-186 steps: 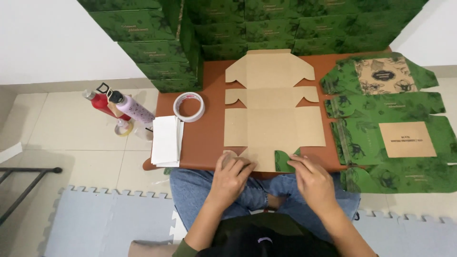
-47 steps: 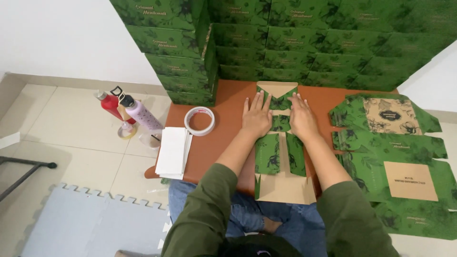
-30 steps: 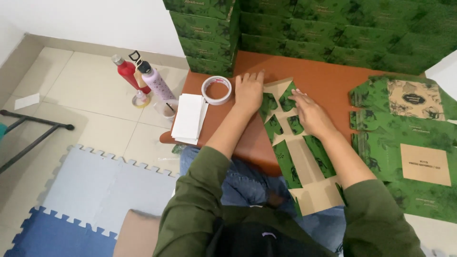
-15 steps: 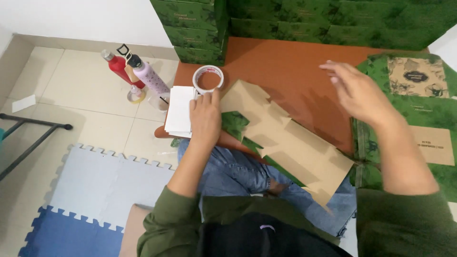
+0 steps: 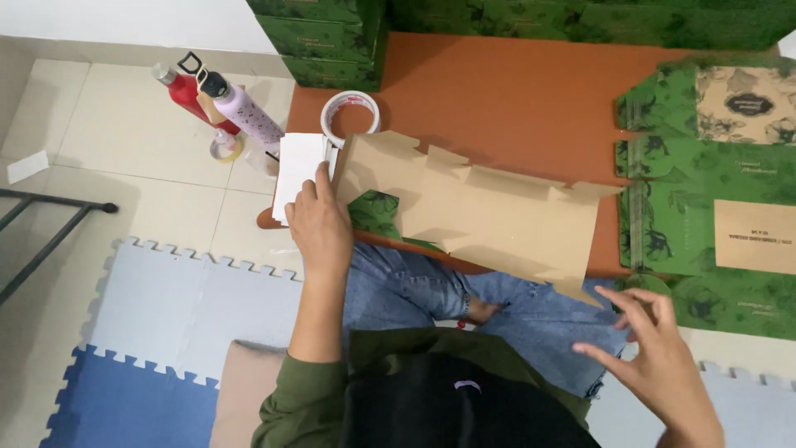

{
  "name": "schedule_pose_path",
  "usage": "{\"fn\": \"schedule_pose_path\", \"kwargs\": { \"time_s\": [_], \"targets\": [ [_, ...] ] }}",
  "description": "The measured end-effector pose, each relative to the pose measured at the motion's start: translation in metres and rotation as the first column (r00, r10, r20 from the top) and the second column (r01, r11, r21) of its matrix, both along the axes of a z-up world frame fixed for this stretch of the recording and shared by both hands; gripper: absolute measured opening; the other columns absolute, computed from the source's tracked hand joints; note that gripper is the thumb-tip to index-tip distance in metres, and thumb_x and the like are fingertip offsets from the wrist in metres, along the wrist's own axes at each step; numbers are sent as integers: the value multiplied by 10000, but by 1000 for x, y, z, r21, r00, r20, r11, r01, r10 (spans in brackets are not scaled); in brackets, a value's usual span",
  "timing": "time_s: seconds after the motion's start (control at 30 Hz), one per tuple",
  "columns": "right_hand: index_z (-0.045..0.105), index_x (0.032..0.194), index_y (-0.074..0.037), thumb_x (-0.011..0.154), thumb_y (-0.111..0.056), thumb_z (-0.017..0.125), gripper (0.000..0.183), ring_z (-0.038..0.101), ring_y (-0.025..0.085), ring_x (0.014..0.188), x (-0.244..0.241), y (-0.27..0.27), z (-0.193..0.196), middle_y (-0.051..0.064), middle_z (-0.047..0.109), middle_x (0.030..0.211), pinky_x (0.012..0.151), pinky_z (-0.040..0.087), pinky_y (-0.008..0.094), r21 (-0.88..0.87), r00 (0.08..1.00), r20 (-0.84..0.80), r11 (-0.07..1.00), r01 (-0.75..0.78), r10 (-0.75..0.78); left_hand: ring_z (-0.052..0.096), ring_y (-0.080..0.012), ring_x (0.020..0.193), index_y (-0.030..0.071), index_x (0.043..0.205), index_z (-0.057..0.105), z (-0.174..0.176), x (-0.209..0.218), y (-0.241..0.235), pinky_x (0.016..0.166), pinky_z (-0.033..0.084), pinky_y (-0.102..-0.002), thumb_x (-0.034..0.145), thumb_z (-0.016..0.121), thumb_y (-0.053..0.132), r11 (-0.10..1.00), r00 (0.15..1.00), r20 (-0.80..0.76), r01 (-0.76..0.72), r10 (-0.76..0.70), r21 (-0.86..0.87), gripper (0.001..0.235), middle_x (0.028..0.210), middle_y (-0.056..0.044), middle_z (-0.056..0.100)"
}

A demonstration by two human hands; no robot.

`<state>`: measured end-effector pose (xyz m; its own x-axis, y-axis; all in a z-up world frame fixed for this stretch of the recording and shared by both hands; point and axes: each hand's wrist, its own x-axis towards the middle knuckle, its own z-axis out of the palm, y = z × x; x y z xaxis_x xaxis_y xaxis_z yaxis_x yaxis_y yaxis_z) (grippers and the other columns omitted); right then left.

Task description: The person assembles small cardboard boxes by folding the flaps and inserting white paper inserts. They then place the completed boxes into a stack of similar green-patterned boxes.

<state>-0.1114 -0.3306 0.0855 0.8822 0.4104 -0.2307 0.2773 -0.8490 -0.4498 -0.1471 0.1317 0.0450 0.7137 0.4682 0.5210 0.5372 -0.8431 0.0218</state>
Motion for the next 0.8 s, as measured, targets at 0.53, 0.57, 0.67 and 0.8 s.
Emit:
{"fn": "schedule_pose_path", "kwargs": {
  "time_s": [0.53, 0.57, 0.67, 0.8],
  "targets": [
    [710, 1025, 43, 1000, 39, 635, 79, 649, 244, 926, 26, 56, 4, 161, 689, 1015, 882, 549, 340, 519, 897, 391, 854, -30, -207, 607, -244, 1211, 127, 1278, 628, 67, -2, -127, 1064, 373, -469, 979, 610, 291, 616, 627, 276, 776, -729, -136, 342, 1270, -102, 639],
    [709, 1026, 52, 1007, 39, 636, 77, 648, 243, 929, 26, 57, 1, 164, 690, 1016, 878, 546, 336, 536, 892, 396, 843, -33, -217, 603, -224, 1120, 127, 1258, 637, 65, 4, -135, 1015, 393, -443, 984, 635, 297, 618, 629, 189, 777, -754, -121, 322, 1197, -57, 637],
    [703, 1036, 66, 1017, 45, 635, 73, 663, 252, 971, 24, 59, -4, 177, 694, 1039, 899, 553, 336, 581, 897, 360, 814, -2, -255, 584, -217, 892, 123, 1098, 648, 55, 18, -144, 909, 390, -402, 995, 634, 183, 605, 619, 154, 785, -770, -133, 120, 985, -12, 626],
    [708, 1082, 75, 987, 64, 612, 135, 685, 282, 1032, 24, 54, -16, 198, 708, 1089, 923, 570, 362, 609, 900, 339, 793, 10, -272, 557, -238, 740, 98, 915, 638, 51, 25, -145, 844, 353, -385, 998, 601, 75, 587, 620, 185, 783, -763, -204, 94, 815, -25, 620]
  ]
}}
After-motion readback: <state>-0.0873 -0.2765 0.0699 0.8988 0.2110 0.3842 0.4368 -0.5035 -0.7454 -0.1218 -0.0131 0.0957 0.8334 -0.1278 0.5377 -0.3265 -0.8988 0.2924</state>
